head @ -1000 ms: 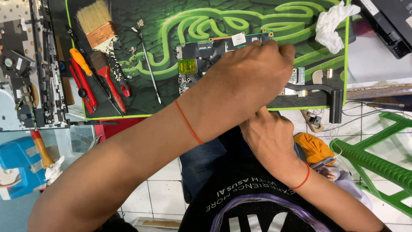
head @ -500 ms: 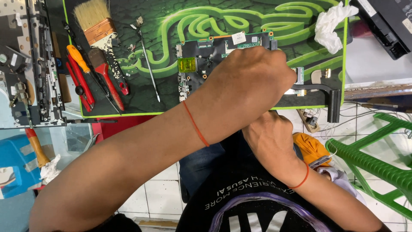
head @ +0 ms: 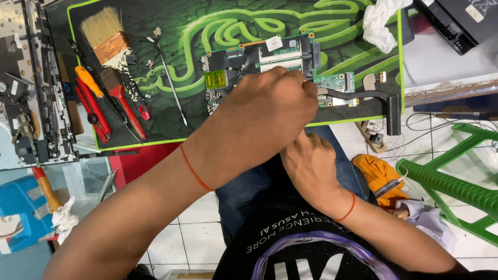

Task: The person works on a disassembled laptop motherboard, using a screwdriver to remove screws and detach a ribbon cable. They then handle a cooling fan, remove its cover, and use pliers to adjust the fan's internal components.

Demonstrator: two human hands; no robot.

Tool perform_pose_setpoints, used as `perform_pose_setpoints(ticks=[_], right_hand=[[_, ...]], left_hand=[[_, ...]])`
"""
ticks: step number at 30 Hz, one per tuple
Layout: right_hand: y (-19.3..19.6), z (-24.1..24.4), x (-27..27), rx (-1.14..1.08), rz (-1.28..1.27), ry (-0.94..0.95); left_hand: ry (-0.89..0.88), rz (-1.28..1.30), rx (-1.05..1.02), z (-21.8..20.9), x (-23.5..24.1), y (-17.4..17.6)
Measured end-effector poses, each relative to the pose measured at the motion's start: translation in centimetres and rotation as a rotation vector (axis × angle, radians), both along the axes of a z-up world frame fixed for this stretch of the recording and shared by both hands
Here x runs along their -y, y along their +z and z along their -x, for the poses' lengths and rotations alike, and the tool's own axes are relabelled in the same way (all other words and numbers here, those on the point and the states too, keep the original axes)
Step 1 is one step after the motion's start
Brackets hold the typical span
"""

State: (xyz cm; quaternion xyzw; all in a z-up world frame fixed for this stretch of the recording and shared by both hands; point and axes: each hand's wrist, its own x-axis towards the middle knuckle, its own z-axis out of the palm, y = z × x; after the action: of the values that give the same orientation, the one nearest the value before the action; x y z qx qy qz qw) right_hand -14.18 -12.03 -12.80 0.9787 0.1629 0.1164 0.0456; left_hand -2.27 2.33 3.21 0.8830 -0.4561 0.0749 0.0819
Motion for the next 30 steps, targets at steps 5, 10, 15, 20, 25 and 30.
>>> perform_pose_setpoints(ticks=[5,10,15,20,25,30], right_hand=[[2.4,-0.8,-0.3,0.074,0.037,-0.008],[2.4,-0.9,-0.1,0.081,0.011,-0.001],[1.4,-0.6,0.1,0.045,0.008,0.024],[1.4,-0.6,0.0,0.046,0.015,0.009],[0.8,-0.5,0.1,0.025,0.018,0.025],[0.6,-0.5,0.1,0.038,0.002,0.026]], left_hand=[[0.069,-0.062,-0.161,-0.6,0.0,-1.1],[0.067,-0.074,-0.161,-0.6,0.2,-1.1],[0.069,-0.148,-0.138,-0.5,0.5,-0.7],[0.075,-0.211,-0.171,-0.7,0.7,-0.2],[0.069,-0.197,-0.139,-0.7,0.7,-0.5],[0.102,-0.278,-0.126,-0.7,0.9,-0.3]])
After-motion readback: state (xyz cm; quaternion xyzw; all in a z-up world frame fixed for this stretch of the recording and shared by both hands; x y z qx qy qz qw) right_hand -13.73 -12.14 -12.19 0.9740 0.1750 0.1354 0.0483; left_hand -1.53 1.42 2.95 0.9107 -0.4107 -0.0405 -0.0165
